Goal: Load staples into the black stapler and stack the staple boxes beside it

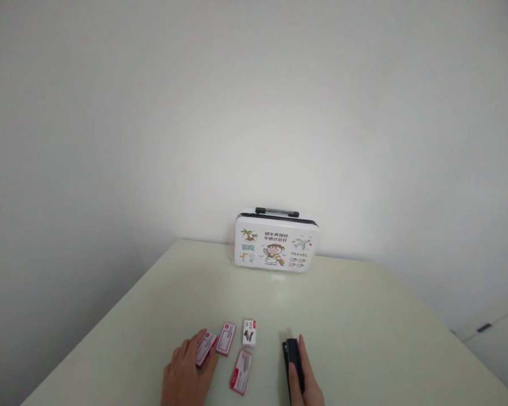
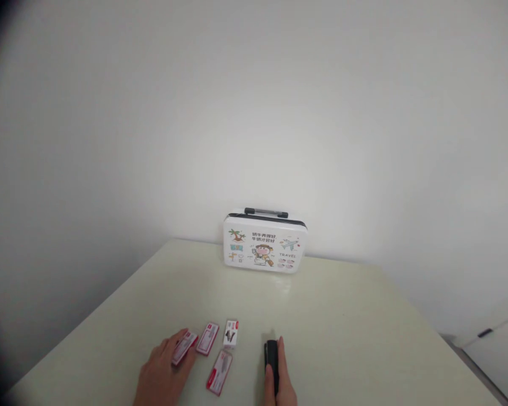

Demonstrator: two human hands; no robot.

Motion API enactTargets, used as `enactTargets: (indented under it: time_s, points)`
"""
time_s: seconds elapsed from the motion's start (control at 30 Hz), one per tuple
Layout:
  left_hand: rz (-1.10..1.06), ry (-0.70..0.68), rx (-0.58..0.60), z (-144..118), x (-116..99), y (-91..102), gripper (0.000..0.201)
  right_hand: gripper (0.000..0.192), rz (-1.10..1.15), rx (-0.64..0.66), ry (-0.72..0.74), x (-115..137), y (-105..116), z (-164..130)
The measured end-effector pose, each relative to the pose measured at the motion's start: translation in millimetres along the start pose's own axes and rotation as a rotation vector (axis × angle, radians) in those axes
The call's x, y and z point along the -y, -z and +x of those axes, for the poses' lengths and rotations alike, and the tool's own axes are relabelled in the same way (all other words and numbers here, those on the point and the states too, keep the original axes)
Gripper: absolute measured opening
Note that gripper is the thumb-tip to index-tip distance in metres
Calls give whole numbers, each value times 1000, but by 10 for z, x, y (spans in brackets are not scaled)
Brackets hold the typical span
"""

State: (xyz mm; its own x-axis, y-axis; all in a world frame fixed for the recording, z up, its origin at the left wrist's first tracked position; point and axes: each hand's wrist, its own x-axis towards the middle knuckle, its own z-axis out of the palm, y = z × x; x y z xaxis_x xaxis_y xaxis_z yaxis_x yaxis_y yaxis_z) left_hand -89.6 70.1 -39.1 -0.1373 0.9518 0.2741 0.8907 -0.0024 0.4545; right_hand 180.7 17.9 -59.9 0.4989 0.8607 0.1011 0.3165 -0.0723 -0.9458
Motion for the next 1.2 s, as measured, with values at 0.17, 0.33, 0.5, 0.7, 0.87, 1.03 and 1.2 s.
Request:
enactTargets:
  time_s: [0.17, 0.33, 0.5, 0.7, 0.87, 1.03, 1.2]
  points:
    - [143, -31, -109, -340, 242, -90, 38, 86, 8, 39, 22, 135, 73, -8]
    - [44, -270, -64, -541, -251, -395, 37, 75, -2, 38, 54, 145, 103, -35]
    - [26, -295, 5, -454, -762, -363, 56, 68, -3, 101, 48, 85, 232, -35]
    - [59, -249, 17, -476, -473, -189, 48, 44, -123, 260, 205, 84, 529, 27]
    - [95, -303, -63, -754, -196, -342, 62, 48, -201, 235, 260, 140, 314, -59]
    - [99, -538, 45, -956, -364, -679, 69, 23, -307, 217, 361, 474, -130, -123]
    - [113, -452, 9, -925, -450, -628, 63, 25, -32, 153, 226, 674, -260, -8]
